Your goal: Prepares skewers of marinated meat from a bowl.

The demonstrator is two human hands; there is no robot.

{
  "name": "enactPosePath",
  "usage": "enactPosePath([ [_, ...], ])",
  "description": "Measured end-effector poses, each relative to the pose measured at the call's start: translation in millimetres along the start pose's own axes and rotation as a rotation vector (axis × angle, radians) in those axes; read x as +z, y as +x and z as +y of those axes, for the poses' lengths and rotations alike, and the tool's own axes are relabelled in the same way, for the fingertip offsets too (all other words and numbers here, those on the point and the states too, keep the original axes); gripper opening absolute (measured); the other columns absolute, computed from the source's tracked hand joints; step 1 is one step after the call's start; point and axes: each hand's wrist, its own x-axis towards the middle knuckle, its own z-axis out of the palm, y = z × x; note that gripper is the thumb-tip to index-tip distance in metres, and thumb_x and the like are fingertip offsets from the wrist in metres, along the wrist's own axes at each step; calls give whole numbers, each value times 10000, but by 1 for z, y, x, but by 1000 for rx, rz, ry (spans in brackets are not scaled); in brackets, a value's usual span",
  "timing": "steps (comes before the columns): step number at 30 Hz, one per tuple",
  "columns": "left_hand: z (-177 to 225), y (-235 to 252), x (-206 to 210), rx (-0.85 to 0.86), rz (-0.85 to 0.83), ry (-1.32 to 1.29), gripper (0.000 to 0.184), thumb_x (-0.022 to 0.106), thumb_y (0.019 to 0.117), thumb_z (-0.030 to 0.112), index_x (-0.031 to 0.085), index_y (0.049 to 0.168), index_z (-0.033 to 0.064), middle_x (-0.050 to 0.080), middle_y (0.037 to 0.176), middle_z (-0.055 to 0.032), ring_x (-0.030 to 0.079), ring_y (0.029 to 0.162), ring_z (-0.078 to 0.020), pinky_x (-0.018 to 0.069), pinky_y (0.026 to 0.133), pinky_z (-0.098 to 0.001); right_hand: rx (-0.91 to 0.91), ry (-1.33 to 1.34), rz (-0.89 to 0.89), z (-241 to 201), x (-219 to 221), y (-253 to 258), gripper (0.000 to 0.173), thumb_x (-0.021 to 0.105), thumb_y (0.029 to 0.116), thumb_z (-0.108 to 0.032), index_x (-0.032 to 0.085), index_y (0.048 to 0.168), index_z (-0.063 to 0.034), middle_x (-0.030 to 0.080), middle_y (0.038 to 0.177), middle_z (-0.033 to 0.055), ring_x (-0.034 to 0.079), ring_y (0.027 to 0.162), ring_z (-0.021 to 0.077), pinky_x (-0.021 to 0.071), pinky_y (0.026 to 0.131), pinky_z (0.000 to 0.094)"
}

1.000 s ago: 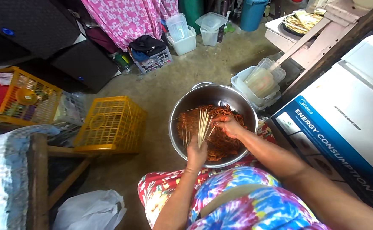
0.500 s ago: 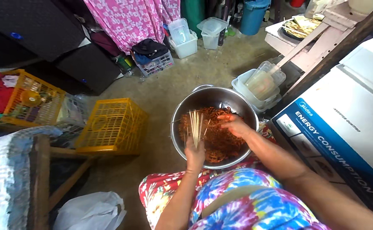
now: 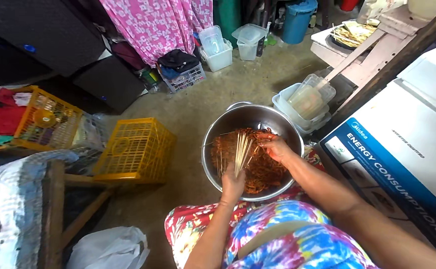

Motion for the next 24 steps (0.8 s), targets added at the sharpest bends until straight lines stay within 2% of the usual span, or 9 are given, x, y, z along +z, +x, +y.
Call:
enactPosePath([
  [2, 1, 0, -1, -15, -20, 30, 297, 591, 933, 50, 580, 1211, -55, 662, 861, -95, 636, 635, -138, 571, 620, -331, -18, -18, -16, 2, -2, 1, 330, 643, 862, 154, 630, 1169, 36, 660, 1098, 112, 641, 895, 147, 560, 773, 303],
  [4, 2, -1, -1, -24, -32, 50, 301, 604, 934, 56, 590, 1216, -47, 668, 861, -107, 644, 645, -160, 577, 638, -358, -23, -82, -47, 5, -5, 1, 343, 648, 871, 121, 622, 1202, 39, 669, 1124, 112, 650, 904, 140, 562, 772, 296],
  [8, 8, -1, -4, -40, -41, 54, 293, 626, 937, 58, 597, 1213, -38, 665, 847, -120, 643, 649, -180, 577, 654, -385, 8, -165, -90, -1, -4, 1, 311, 662, 875, 98, 619, 1174, 25, 665, 1012, 79, 621, 798, 115, 532, 677, 281],
  [13, 6, 2, -3, -14, -26, 64, 304, 633, 920, 61, 602, 1208, -34, 666, 843, -125, 644, 646, -190, 575, 651, -395, 46, -205, -100, -3, -4, 0, 232, 654, 910, 59, 651, 1138, 16, 665, 1022, 86, 604, 786, 118, 522, 681, 297],
  [14, 7, 3, -1, -19, -37, 72, 317, 638, 922, 67, 601, 1221, -33, 674, 879, -139, 658, 683, -207, 580, 681, -410, 41, -212, -87, -3, -6, -2, 223, 657, 916, 56, 655, 1135, 18, 671, 1040, 92, 617, 815, 124, 531, 700, 302],
  [16, 16, -1, -2, -68, -89, 88, 402, 653, 953, 107, 580, 1329, -16, 700, 1063, -194, 711, 882, -273, 593, 840, -478, 10, -258, -54, 0, -9, -8, 231, 666, 913, 51, 664, 1142, 28, 691, 1083, 114, 651, 879, 151, 558, 741, 331],
  [18, 20, -8, -5, -76, -105, 76, 427, 659, 961, 143, 576, 1353, -5, 682, 1182, -216, 690, 1058, -309, 549, 967, -510, -55, -341, -51, 6, -9, -12, 226, 661, 918, 45, 673, 1144, 36, 709, 1053, 112, 658, 825, 141, 563, 687, 316],
  [21, 23, -11, -11, -1, -70, 88, 412, 669, 961, 126, 591, 1334, -31, 672, 1204, -253, 667, 1119, -367, 522, 995, -550, -147, -500, -119, 3, -2, -21, 249, 594, 968, 33, 613, 1215, 61, 676, 1018, 63, 594, 725, 23, 516, 624, 203],
  [24, 22, -10, -14, 37, -87, 108, 393, 651, 967, 94, 586, 1323, -58, 667, 1200, -279, 659, 1130, -407, 508, 998, -585, -150, -581, -173, 6, -6, -17, 282, 561, 994, -18, 587, 1268, 46, 661, 1021, 24, 576, 707, -9, 498, 616, 182],
])
